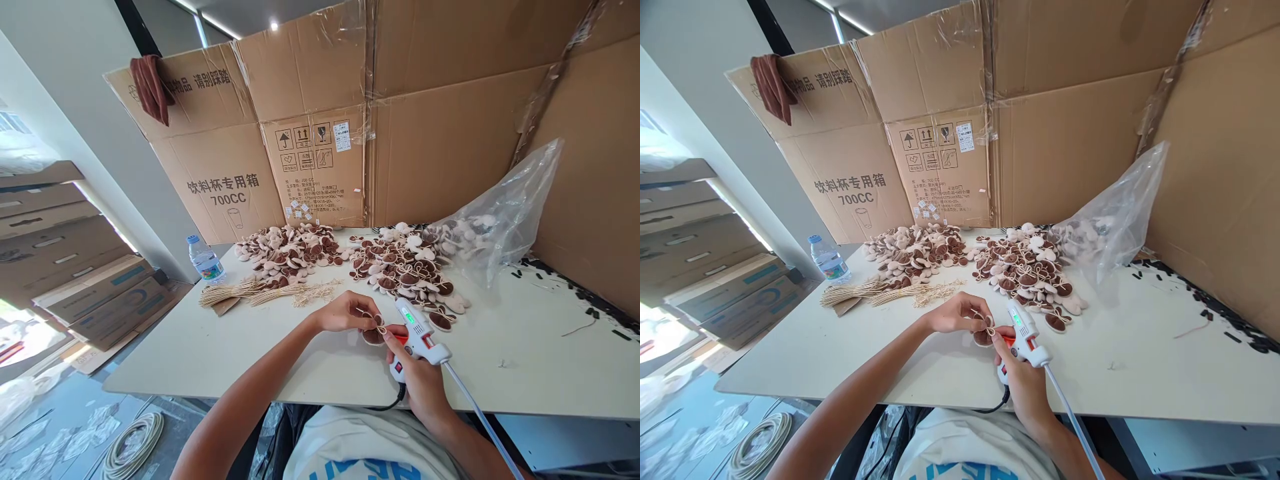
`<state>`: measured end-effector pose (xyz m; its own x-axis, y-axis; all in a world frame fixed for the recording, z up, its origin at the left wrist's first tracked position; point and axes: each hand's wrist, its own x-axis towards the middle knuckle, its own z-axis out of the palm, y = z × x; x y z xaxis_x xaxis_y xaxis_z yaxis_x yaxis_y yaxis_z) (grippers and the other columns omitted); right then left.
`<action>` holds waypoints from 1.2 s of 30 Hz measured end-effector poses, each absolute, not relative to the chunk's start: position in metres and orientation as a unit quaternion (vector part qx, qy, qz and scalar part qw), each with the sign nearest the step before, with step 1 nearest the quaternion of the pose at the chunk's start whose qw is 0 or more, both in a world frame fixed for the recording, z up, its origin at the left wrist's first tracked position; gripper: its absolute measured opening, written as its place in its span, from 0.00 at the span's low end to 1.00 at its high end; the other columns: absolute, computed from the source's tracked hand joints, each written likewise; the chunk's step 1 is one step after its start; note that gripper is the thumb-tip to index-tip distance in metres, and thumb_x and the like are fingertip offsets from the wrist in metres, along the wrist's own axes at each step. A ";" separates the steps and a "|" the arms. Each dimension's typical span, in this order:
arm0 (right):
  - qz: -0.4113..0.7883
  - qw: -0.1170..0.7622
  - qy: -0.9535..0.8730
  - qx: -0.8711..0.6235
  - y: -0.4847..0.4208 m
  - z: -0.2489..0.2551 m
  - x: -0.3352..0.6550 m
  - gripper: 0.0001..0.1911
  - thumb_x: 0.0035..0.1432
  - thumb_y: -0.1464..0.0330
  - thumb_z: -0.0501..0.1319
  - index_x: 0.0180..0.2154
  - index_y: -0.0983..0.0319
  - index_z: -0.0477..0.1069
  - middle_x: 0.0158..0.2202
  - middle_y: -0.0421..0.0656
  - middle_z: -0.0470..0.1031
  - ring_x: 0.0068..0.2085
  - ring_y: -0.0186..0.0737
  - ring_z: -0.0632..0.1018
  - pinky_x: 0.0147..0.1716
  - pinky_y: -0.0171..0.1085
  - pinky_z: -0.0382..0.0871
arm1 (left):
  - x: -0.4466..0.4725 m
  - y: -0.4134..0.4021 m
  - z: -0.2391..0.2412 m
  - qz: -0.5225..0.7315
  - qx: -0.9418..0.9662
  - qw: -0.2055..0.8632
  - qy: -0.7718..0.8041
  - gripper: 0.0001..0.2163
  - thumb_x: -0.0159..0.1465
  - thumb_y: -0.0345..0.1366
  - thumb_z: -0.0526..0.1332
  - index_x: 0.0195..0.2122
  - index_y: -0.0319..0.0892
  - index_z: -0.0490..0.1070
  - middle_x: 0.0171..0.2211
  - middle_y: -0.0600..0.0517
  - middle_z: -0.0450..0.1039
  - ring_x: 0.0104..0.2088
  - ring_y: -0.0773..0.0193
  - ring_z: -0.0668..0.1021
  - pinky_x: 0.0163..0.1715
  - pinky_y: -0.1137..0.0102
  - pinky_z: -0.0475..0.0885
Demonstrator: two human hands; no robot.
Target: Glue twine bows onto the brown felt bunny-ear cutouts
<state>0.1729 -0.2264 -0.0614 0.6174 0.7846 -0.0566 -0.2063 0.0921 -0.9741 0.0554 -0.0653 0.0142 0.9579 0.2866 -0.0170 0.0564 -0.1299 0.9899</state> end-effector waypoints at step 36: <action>0.344 0.681 -0.263 -0.591 -0.227 -0.061 0.172 0.20 0.55 0.50 0.70 0.38 0.59 0.76 0.22 0.36 0.70 0.24 0.36 0.68 0.21 0.34 0.59 | 0.059 -0.068 0.015 0.092 0.775 0.613 0.120 0.13 0.58 0.41 0.71 0.38 0.37 0.79 0.34 0.48 0.78 0.35 0.64 0.78 0.41 0.68 0.74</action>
<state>0.1724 -0.2268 -0.0609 0.6251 0.7791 -0.0488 -0.1585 0.0654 -0.9852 0.0585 -0.0685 0.0153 0.9544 0.2987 -0.0038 0.0725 -0.2194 0.9729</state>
